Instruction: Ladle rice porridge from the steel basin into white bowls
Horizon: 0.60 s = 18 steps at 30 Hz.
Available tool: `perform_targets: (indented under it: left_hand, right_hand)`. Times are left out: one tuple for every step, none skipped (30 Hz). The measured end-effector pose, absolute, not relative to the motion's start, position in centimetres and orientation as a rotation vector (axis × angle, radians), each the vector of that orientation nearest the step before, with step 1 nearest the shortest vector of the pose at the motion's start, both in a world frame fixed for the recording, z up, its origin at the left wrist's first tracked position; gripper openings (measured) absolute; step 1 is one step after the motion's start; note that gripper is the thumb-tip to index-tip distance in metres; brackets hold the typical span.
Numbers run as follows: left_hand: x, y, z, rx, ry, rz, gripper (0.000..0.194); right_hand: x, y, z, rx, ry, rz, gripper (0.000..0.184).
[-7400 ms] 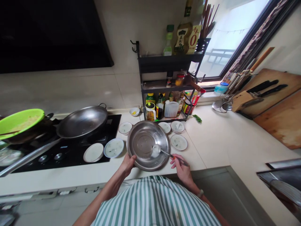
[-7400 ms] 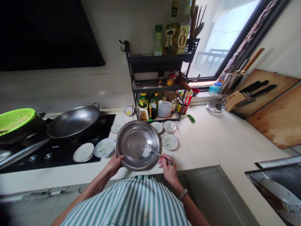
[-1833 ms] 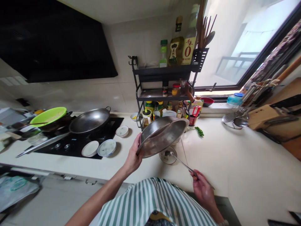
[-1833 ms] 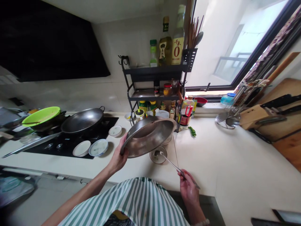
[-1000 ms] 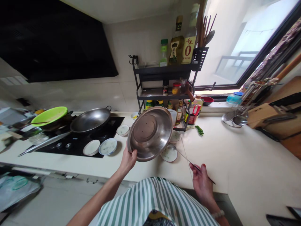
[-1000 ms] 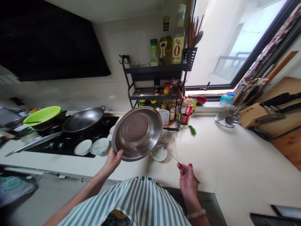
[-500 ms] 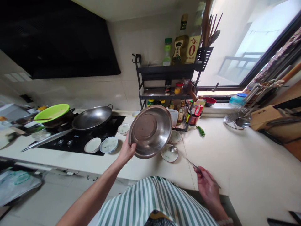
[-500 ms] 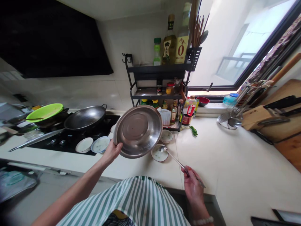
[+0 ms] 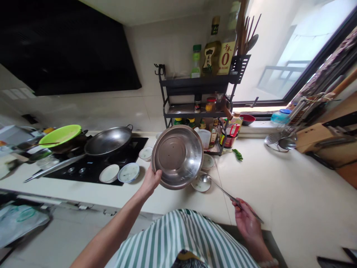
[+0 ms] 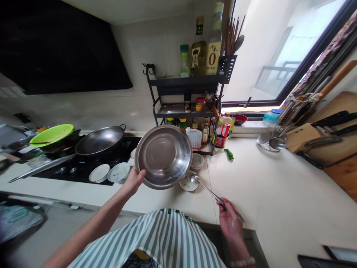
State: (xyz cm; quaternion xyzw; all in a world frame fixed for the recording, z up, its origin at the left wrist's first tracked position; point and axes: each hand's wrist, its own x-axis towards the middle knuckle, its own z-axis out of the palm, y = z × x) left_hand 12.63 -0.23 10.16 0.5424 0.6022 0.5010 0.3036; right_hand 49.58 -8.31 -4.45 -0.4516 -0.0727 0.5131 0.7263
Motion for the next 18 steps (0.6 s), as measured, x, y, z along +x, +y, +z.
perform_targets:
  left_hand:
    - [12.6,-0.3,10.1,1.405,1.592,1.328,0.044]
    - [12.7,-0.4,10.0,1.361,1.593,1.331,0.043]
    - [12.7,-0.4,9.9,1.31,1.596,1.336,0.041]
    - [12.7,-0.5,9.7,1.26,1.596,1.34,0.039]
    - [12.8,-0.5,9.6,1.208,1.592,1.34,0.037]
    - [12.8,-0.6,9.6,1.151,1.584,1.333,0.035]
    - [12.8,-0.7,9.5,1.091,1.574,1.32,0.033]
    - [12.8,-0.8,9.5,1.028,1.563,1.303,0.031]
    - [12.7,-0.9,9.5,0.96,1.553,1.285,0.03]
    - [12.6,-1.0,9.6,0.889,1.545,1.273,0.028]
    - [12.5,-1.2,9.8,0.818,1.535,1.266,0.028]
    - [12.4,-1.4,10.0,0.749,1.524,1.263,0.027]
    - [12.2,-1.6,10.1,0.68,1.515,1.265,0.026]
    - [12.0,-1.8,10.3,0.613,1.507,1.269,0.024]
    - [11.7,-2.1,10.4,0.548,1.498,1.273,0.022]
    - [11.4,-2.3,10.5,0.486,1.486,1.277,0.021]
    - [11.0,-2.6,10.4,0.428,1.47,1.279,0.02]
    - [10.6,-2.8,10.3,0.374,1.453,1.281,0.02]
  right_hand:
    - [49.6,-8.3,-4.6,-0.997,-0.161,1.13,0.022]
    - [49.6,-8.3,-4.7,-0.995,-0.161,1.128,0.022]
    - [49.7,-8.2,-4.7,-0.991,-0.161,1.126,0.022]
    - [49.7,-8.2,-4.8,-0.989,-0.165,1.127,0.022]
    - [49.7,-8.1,-4.8,-0.987,-0.17,1.129,0.022]
    - [49.6,-8.1,-4.8,-0.987,-0.175,1.133,0.022]
    - [49.6,-8.0,-4.8,-0.986,-0.174,1.136,0.023]
    - [49.6,-8.0,-4.7,-0.986,-0.166,1.138,0.023]
    - [49.5,-7.9,-4.7,-0.985,-0.151,1.139,0.023]
    - [49.5,-7.9,-4.6,-0.983,-0.13,1.139,0.023]
    - [49.5,-7.9,-4.5,-0.982,-0.11,1.141,0.024]
    - [49.4,-7.9,-4.4,-0.981,-0.092,1.146,0.024]
    - [49.4,-7.9,-4.3,-0.98,-0.079,1.152,0.024]
    - [49.4,-7.9,-4.2,-0.979,-0.069,1.158,0.023]
    - [49.4,-7.9,-4.1,-0.978,-0.061,1.164,0.023]
    - [49.5,-7.9,-4.0,-0.978,-0.053,1.17,0.022]
    - [49.5,-7.9,-4.0,-0.979,-0.047,1.174,0.022]
    - [49.5,-7.9,-4.0,-0.981,-0.044,1.177,0.022]
